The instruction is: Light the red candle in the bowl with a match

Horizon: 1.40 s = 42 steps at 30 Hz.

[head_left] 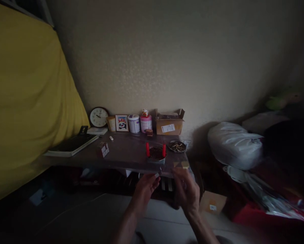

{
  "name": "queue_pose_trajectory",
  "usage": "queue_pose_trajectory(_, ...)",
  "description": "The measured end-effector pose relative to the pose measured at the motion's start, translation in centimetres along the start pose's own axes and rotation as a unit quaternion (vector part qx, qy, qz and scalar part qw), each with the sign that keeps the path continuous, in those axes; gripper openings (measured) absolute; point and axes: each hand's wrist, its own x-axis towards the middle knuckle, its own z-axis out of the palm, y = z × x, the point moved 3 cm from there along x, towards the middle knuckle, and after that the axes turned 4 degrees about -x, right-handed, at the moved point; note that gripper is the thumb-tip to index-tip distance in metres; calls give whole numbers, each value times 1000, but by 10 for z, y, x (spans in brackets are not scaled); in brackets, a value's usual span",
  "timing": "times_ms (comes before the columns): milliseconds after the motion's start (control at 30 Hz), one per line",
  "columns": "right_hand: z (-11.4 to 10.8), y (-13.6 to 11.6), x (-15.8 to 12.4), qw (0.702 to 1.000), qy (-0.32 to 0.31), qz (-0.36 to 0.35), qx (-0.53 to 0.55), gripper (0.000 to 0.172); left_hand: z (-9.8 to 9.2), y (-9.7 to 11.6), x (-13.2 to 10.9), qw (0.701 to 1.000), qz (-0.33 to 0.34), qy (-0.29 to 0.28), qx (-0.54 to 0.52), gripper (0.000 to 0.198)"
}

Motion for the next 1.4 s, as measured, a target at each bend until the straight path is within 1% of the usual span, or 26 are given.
queue_pose_trajectory(33, 5, 0, -4, 999, -30, -35, -14, 19, 5, 2, -2, 1000, 7, -7, 0, 25)
queue_pose_trajectory(67, 11, 6, -8, 996, -66, -55, -28, 21, 8, 3, -4, 1000, 13, -14, -1, 26)
queue_pose_trajectory(100, 18, 16, -12, 993, -98, -52, -44, 22, 10, 4, -6, 1000, 18, -16, -1, 26)
queue_pose_trajectory(133, 23, 30, -16, 993, -101, -25, -64, 24, 11, 4, -7, 1000, 21, -13, 2, 27)
queue_pose_trajectory(200, 26, 61, -19, 993, -45, 75, -83, 25, 6, 4, -8, 1000, 24, 5, 15, 26)
queue_pose_trajectory(233, 26, 74, -20, 990, -26, 114, -80, 26, 2, 4, -8, 999, 25, 17, 24, 26)
queue_pose_trajectory(300, 23, 88, -19, 985, -3, 155, -69, 27, -7, 4, -7, 998, 27, 36, 36, 26)
queue_pose_trajectory(333, 20, 89, -18, 984, 5, 167, -58, 28, -11, 3, -6, 998, 26, 46, 40, 27)
queue_pose_trajectory(400, 16, 82, -16, 982, 19, 185, -30, 28, -15, 2, -6, 997, 21, 59, 43, 28)
queue_pose_trajectory(467, 17, 67, -16, 983, 19, 184, 0, 26, -14, -1, -7, 997, 19, 60, 46, 28)
queue_pose_trajectory(533, 20, 49, -18, 989, 2, 145, 16, 22, -10, -3, -9, 998, 24, 44, 41, 26)
queue_pose_trajectory(600, 25, 34, -19, 996, -20, 81, 20, 18, -4, -4, -10, 999, 30, 21, 34, 23)
queue_pose_trajectory(700, 23, 18, -18, 999, -45, -4, 2, 17, 0, -5, -10, 999, 38, 5, 30, 19)
queue_pose_trajectory(733, 20, 14, -16, 999, -40, -17, -9, 16, -1, -5, -9, 999, 40, 5, 32, 18)
queue_pose_trajectory(833, 5, 3, -13, 998, 26, -48, -31, 16, -4, -6, -4, 998, 44, 17, 42, 17)
queue_pose_trajectory(867, 3, 1, -13, 997, 35, -66, -31, 17, -4, -6, -3, 998, 47, 23, 42, 16)
queue_pose_trajectory(900, 3, 0, -14, 995, 25, -87, -32, 18, -4, -6, -2, 998, 49, 25, 41, 16)
queue_pose_trajectory(933, 7, 2, -15, 994, 1, -100, -36, 19, -3, -5, -2, 998, 52, 24, 37, 16)
queue_pose_trajectory(967, 12, 8, -16, 993, -35, -99, -45, 19, -1, -5, -2, 998, 55, 19, 33, 17)
queue_pose_trajectory(1000, 19, 17, -18, 993, -63, -78, -58, 21, 1, -4, -3, 998, 56, 13, 31, 18)
queue_pose_trajectory(1033, 23, 29, -19, 995, -66, -33, -71, 24, 1, -3, -4, 998, 56, 7, 32, 19)
queue_pose_trajectory(1100, 27, 54, -20, 995, -26, 70, -72, 23, 0, -1, -5, 998, 53, 1, 43, 20)
queue_pose_trajectory(1167, 25, 70, -19, 991, 6, 127, -51, 22, -8, 1, -5, 997, 50, 7, 53, 21)
queue_pose_trajectory(1233, 19, 76, -16, 988, 40, 149, -31, 22, -19, 1, -3, 997, 45, 21, 60, 22)
queue_pose_trajectory(1300, 11, 77, -13, 984, 73, 163, -15, 23, -32, 0, 1, 996, 38, 44, 70, 25)
queue_pose_trajectory(1400, 3, 75, -9, 979, 96, 178, 0, 26, -49, 0, 8, 993, 30, 69, 93, 29)
